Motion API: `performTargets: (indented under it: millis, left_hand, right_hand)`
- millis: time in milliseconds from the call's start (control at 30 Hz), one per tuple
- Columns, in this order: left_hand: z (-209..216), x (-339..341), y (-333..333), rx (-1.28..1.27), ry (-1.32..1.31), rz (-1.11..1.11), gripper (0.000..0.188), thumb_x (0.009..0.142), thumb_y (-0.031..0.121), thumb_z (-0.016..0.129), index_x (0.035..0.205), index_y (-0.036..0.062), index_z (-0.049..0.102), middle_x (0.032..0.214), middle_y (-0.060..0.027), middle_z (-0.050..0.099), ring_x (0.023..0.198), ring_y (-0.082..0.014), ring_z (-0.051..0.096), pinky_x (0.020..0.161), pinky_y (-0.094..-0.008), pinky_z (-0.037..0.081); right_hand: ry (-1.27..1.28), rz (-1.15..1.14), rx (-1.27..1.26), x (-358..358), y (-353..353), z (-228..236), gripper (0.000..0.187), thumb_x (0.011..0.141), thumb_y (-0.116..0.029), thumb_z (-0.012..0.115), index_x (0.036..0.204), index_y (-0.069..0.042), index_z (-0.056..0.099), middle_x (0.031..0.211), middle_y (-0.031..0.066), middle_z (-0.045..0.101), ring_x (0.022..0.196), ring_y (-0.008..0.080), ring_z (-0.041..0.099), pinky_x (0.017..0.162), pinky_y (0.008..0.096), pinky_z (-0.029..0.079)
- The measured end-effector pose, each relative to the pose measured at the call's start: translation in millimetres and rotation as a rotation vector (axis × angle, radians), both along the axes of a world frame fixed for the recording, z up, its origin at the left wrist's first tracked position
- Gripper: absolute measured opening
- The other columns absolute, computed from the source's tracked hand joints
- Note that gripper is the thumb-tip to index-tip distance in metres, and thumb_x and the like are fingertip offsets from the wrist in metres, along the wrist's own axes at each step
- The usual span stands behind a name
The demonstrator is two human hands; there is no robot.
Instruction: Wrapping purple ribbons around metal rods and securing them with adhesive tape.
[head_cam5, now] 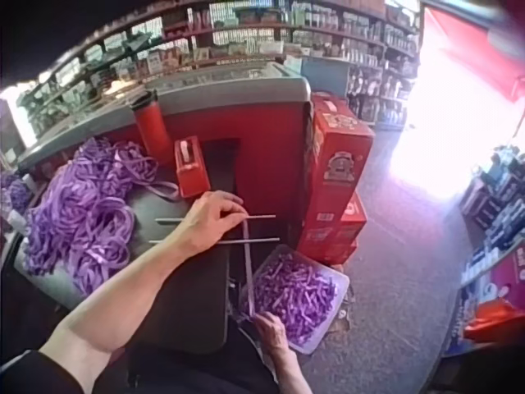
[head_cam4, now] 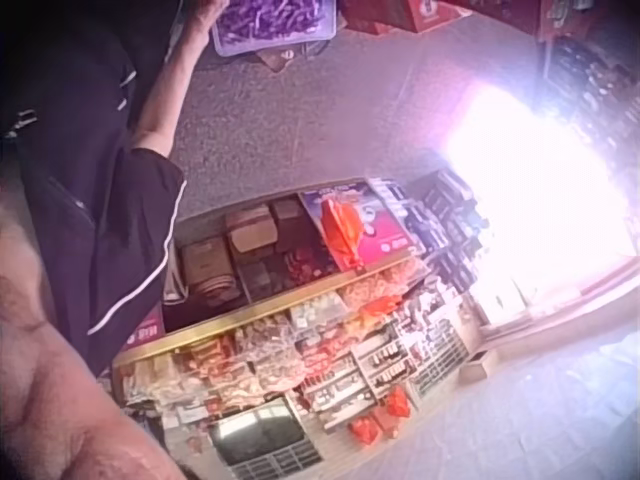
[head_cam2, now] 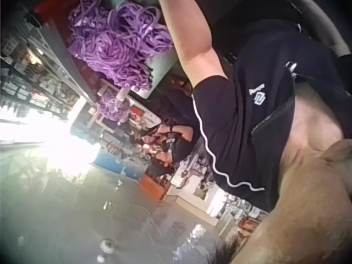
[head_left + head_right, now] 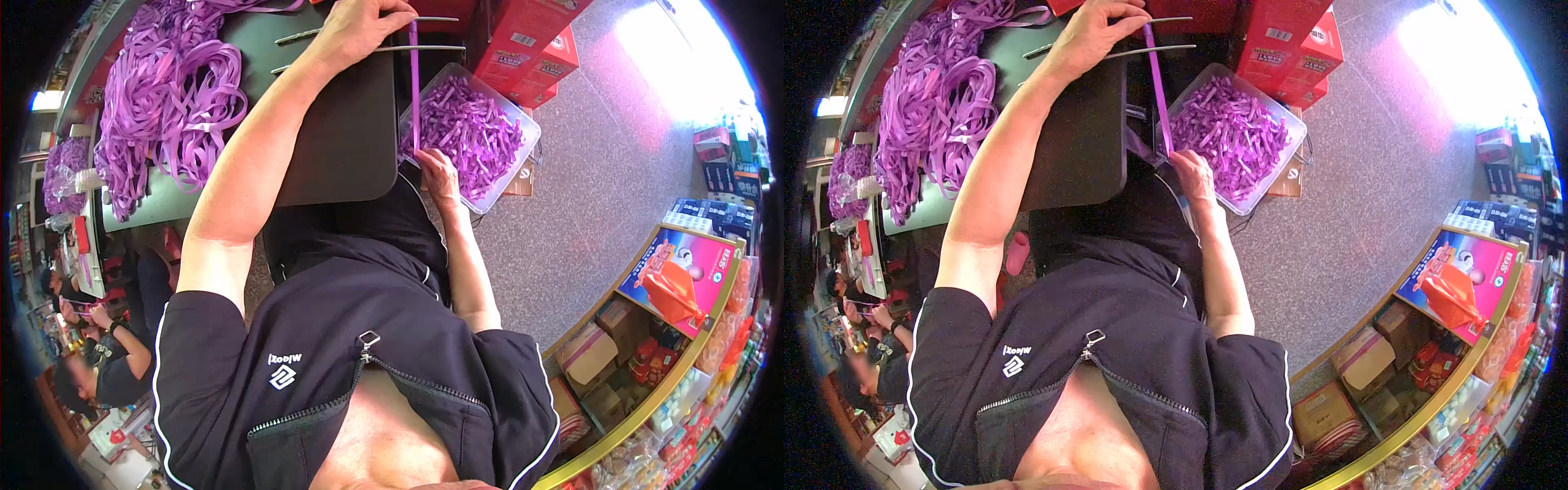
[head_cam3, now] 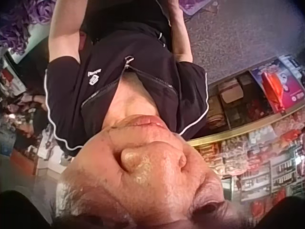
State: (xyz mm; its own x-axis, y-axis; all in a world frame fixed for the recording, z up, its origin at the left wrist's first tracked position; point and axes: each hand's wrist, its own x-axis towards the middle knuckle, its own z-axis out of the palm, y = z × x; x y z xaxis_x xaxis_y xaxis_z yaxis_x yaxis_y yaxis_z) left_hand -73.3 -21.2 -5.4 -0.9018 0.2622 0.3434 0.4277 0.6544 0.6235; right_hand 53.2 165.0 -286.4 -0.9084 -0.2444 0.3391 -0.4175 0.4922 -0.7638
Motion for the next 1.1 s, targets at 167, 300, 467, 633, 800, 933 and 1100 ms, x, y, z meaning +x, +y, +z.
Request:
performTargets:
  millis: [167, 300, 467, 633, 800, 933, 1100]
  left_hand:
    - [-4, -1, -4, -0.067, 0.155, 0.008, 0.019, 0.082, 0.019, 0.062, 0.088, 0.004, 0.071, 0.11, -0.0167, 0.062, 0.1, -0.0337, 0.059, 0.086, -0.0399, 0.047]
    - [-16, -9, -10, -0.089, 0.14, 0.024, 0.018, 0.079, 0.023, 0.062, 0.085, 0.0096, 0.073, 0.115, -0.0173, 0.061, 0.105, -0.0352, 0.055, 0.091, -0.0428, 0.044]
    - [-22, -12, -7, -0.124, 0.126, 0.073, 0.019, 0.081, 0.026, 0.06, 0.087, 0.0143, 0.074, 0.122, -0.0149, 0.056, 0.12, -0.0349, 0.043, 0.101, -0.0447, 0.033]
    - [-33, -17, -9, -0.22, 0.174, 0.165, 0.024, 0.083, 0.032, 0.059, 0.094, 0.0162, 0.073, 0.126, -0.0065, 0.055, 0.12, -0.0265, 0.046, 0.102, -0.0405, 0.032]
    - [-29, -22, -6, -0.188, 0.0, 0.141, 0.023, 0.08, 0.034, 0.058, 0.092, 0.0228, 0.074, 0.135, -0.0045, 0.048, 0.13, -0.0314, 0.032, 0.108, -0.046, 0.021]
    - [-24, -26, 0, -0.21, -0.093, 0.141, 0.023, 0.08, 0.035, 0.059, 0.093, 0.0227, 0.073, 0.138, -0.0046, 0.044, 0.132, -0.0359, 0.028, 0.108, -0.048, 0.019]
    - [-26, -23, -3, -0.197, -0.067, 0.142, 0.023, 0.081, 0.034, 0.058, 0.094, 0.0224, 0.073, 0.138, -0.0056, 0.044, 0.133, -0.0363, 0.027, 0.108, -0.0482, 0.018]
  right_hand:
    - [0.013, -0.032, -0.069, 28, 17, 16, 0.018, 0.079, -0.007, 0.065, 0.097, -0.009, 0.066, 0.092, 0.01, 0.061, 0.086, 0.0289, 0.06, 0.076, 0.0367, 0.048]
    - [-0.062, 0.001, -0.011, 66, 30, 54, 0.016, 0.077, -0.005, 0.067, 0.093, -0.007, 0.067, 0.094, 0.0102, 0.057, 0.088, 0.0271, 0.058, 0.077, 0.0353, 0.048]
    - [0.067, 0.227, -0.003, 105, 42, 160, 0.02, 0.067, -0.003, 0.073, 0.086, -0.004, 0.067, 0.094, 0.0106, 0.055, 0.088, 0.0262, 0.055, 0.075, 0.0377, 0.045]
    - [0.212, 0.271, -0.146, 102, 47, 251, 0.014, 0.066, -0.019, 0.074, 0.075, -0.009, 0.067, 0.093, 0.0084, 0.058, 0.083, 0.0241, 0.049, 0.073, 0.0378, 0.037]
    - [0.29, 0.34, -0.385, 73, 42, 290, 0.028, 0.075, -0.036, 0.072, 0.076, -0.009, 0.068, 0.078, 0.006, 0.065, 0.075, 0.0199, 0.048, 0.065, 0.0347, 0.034]
    - [0.236, 0.41, -0.413, 64, 34, 305, 0.027, 0.072, -0.035, 0.073, 0.074, -0.008, 0.069, 0.074, 0.0044, 0.066, 0.067, 0.018, 0.047, 0.063, 0.0341, 0.033]
    - [0.312, 0.413, -0.299, 56, 35, 324, 0.028, 0.072, -0.036, 0.073, 0.071, -0.009, 0.068, 0.072, 0.0026, 0.066, 0.067, 0.0179, 0.047, 0.064, 0.0352, 0.032]
